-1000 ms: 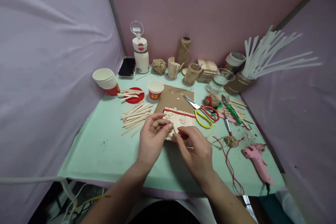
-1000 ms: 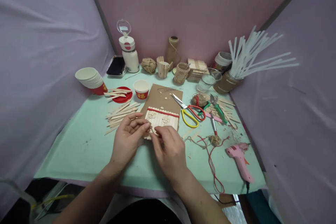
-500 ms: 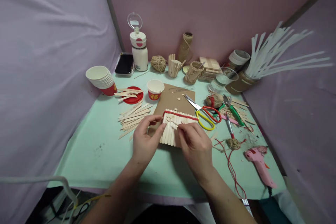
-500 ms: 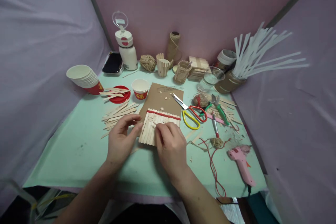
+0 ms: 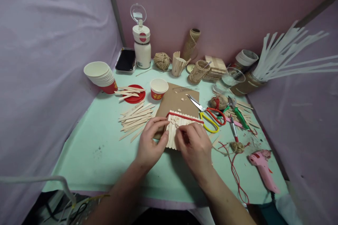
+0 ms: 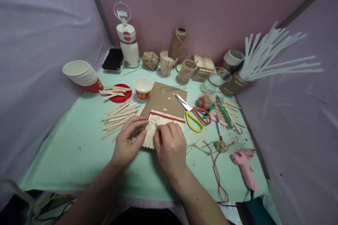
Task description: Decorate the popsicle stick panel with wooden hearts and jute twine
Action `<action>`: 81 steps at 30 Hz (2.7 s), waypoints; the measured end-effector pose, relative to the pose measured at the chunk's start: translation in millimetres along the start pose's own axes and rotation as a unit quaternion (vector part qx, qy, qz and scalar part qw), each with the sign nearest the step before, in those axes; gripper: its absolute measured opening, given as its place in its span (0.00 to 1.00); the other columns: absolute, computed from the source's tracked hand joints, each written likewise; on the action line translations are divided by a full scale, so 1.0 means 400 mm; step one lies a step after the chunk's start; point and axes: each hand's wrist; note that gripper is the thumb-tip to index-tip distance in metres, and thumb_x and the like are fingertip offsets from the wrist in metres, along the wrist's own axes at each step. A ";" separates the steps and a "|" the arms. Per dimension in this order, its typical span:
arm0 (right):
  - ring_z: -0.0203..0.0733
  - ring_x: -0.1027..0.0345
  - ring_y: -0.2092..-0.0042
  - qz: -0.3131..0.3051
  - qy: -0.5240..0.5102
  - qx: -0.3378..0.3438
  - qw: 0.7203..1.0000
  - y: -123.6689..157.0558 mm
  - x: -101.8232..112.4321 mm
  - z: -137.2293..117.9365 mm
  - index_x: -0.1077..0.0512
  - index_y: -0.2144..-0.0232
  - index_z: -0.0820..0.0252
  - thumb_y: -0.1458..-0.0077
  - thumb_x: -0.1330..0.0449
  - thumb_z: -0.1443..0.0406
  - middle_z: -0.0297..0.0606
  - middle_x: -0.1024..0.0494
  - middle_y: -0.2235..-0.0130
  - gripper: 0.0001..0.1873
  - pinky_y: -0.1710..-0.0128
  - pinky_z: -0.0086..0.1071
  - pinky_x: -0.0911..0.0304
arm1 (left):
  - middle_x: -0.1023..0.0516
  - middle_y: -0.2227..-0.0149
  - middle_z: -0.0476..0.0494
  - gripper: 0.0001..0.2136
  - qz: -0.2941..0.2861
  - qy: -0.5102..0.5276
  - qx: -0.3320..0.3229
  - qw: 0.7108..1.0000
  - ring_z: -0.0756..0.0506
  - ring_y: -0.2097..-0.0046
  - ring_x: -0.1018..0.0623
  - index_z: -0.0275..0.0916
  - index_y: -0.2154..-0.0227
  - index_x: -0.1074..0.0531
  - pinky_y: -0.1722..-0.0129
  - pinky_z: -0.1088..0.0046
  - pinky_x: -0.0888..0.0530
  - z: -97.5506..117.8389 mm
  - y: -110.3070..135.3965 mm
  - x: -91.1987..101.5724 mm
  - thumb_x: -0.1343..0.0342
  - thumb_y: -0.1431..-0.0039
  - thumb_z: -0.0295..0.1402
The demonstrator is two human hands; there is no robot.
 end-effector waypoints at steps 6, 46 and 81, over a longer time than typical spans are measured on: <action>0.41 0.38 0.67 -0.005 0.002 0.000 1.000 0.000 -0.005 0.001 0.30 0.70 0.60 0.40 0.44 0.71 0.37 0.31 0.71 0.07 0.65 0.35 0.41 | 0.28 0.52 0.41 0.11 -0.015 0.008 0.008 1.000 0.45 0.49 0.27 0.41 0.56 0.25 0.56 0.72 0.23 0.001 0.003 -0.002 0.47 0.40 0.26; 0.42 0.37 0.65 -0.046 -0.001 0.011 0.999 -0.009 -0.009 0.002 0.25 0.64 0.61 0.40 0.44 0.70 0.40 0.29 0.67 0.07 0.64 0.36 0.39 | 0.30 0.53 0.39 0.12 -0.023 -0.064 -0.083 0.994 0.44 0.51 0.27 0.37 0.56 0.26 0.51 0.65 0.27 0.004 0.010 -0.002 0.48 0.40 0.26; 0.44 0.36 0.60 -0.049 -0.005 0.004 0.999 -0.005 0.043 -0.005 0.27 0.61 0.60 0.42 0.42 0.67 0.41 0.28 0.63 0.07 0.60 0.40 0.38 | 0.30 0.53 0.40 0.10 -0.022 -0.077 -0.077 0.994 0.43 0.50 0.27 0.39 0.56 0.27 0.50 0.63 0.27 0.004 0.013 -0.003 0.47 0.40 0.28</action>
Point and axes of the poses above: each hand's wrist, its own y-axis away from the middle knuckle, its own x-axis out of the back of the hand, z = x × y
